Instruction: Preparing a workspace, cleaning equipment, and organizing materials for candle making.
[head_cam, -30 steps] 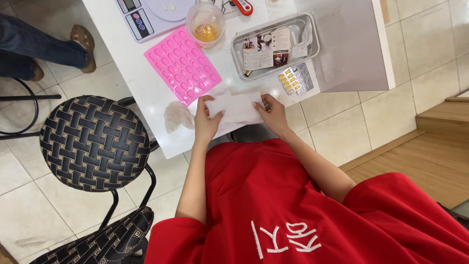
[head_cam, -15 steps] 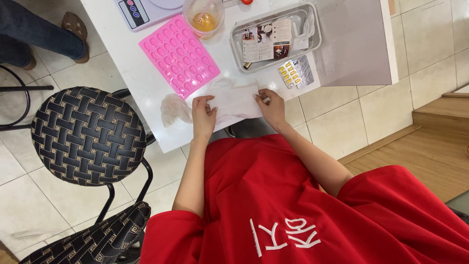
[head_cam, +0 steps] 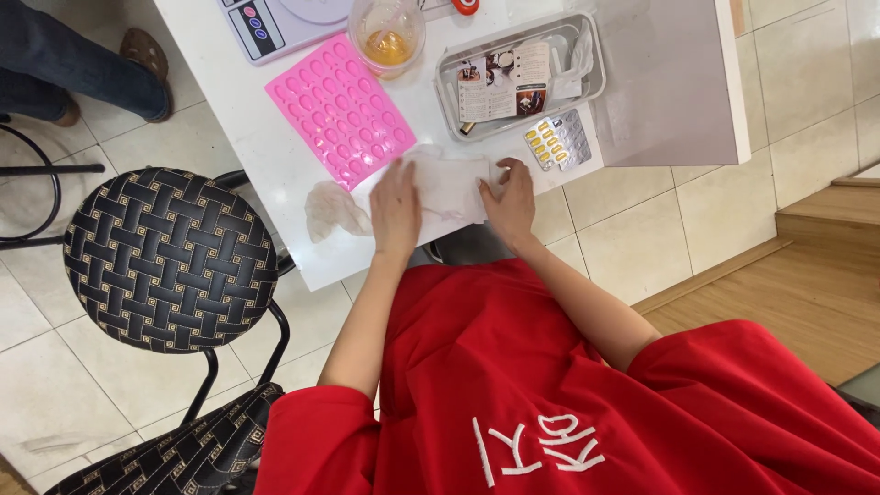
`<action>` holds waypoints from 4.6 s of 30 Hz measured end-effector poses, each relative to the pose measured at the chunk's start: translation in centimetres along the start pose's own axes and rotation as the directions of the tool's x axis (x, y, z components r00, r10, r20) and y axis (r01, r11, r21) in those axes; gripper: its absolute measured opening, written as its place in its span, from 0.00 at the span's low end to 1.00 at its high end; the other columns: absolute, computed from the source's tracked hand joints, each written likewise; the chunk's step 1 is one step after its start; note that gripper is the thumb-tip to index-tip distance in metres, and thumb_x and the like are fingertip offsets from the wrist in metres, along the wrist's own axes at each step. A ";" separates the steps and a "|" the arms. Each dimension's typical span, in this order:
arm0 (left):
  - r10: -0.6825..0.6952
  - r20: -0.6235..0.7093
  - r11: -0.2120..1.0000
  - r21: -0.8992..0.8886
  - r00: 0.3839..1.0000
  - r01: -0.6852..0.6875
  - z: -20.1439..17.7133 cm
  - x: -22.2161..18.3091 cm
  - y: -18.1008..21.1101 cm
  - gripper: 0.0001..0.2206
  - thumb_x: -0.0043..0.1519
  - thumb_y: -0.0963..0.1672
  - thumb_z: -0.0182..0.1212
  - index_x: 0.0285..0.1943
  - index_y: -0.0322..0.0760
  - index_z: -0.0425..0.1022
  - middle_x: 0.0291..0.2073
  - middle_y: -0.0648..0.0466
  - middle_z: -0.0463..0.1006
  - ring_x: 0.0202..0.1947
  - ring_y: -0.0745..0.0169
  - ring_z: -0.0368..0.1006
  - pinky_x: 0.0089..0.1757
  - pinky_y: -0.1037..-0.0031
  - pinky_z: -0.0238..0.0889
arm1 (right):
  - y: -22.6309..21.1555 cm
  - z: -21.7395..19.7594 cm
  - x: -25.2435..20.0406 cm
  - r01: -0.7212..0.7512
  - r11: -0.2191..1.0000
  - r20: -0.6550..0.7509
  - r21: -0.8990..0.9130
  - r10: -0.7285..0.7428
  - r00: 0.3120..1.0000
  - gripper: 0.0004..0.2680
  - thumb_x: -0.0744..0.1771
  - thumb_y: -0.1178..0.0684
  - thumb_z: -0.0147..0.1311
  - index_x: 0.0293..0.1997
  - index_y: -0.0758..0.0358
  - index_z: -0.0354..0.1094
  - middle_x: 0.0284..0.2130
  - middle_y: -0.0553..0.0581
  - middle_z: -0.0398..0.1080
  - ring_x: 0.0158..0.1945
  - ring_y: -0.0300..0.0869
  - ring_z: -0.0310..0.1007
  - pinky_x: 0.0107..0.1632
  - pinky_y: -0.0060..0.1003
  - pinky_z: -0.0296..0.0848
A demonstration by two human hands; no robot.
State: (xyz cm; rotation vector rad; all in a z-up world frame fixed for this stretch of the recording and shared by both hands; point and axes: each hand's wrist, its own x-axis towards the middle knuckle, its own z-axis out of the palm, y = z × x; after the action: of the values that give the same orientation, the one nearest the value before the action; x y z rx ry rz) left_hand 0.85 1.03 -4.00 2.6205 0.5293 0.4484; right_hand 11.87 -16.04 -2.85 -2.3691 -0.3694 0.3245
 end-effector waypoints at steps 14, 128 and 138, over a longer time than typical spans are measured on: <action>-0.030 0.404 0.951 0.292 0.914 -0.098 2.0 -2.7 -1.3 0.28 0.70 0.57 0.36 0.81 0.64 0.43 0.79 0.60 0.44 0.78 0.64 0.37 0.70 0.43 0.23 | 0.6 2.2 0.7 0.270 0.960 0.310 -0.068 -0.237 0.921 0.12 0.67 0.56 0.57 0.55 0.59 0.64 0.40 0.58 0.63 0.47 0.54 0.73 0.49 0.45 0.75; -0.463 0.568 0.070 -0.742 0.681 0.667 -13.2 1.7 0.7 0.15 0.57 0.44 0.74 0.44 0.39 0.70 0.34 0.59 0.79 0.34 0.75 0.72 0.36 0.85 0.69 | -18.3 -6.8 -3.3 0.595 0.753 0.289 0.280 -0.657 0.696 0.11 0.70 0.58 0.50 0.57 0.70 0.72 0.64 0.65 0.66 0.65 0.55 0.67 0.69 0.53 0.60; -0.560 0.470 0.214 -0.714 0.682 0.667 -15.2 1.9 -0.6 0.14 0.68 0.39 0.52 0.56 0.51 0.53 0.26 0.60 0.68 0.23 0.74 0.61 0.29 0.82 0.59 | -17.8 -6.0 7.5 0.199 0.947 0.166 0.251 -0.245 0.955 0.29 0.62 0.53 0.71 0.70 0.63 0.58 0.60 0.71 0.65 0.63 0.64 0.67 0.62 0.56 0.70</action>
State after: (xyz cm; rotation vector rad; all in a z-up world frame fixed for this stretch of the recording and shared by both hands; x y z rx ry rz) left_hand -3.55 7.50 9.17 1.2549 0.9589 0.1831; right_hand 17.71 -4.52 12.65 -2.0484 -0.6512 0.4682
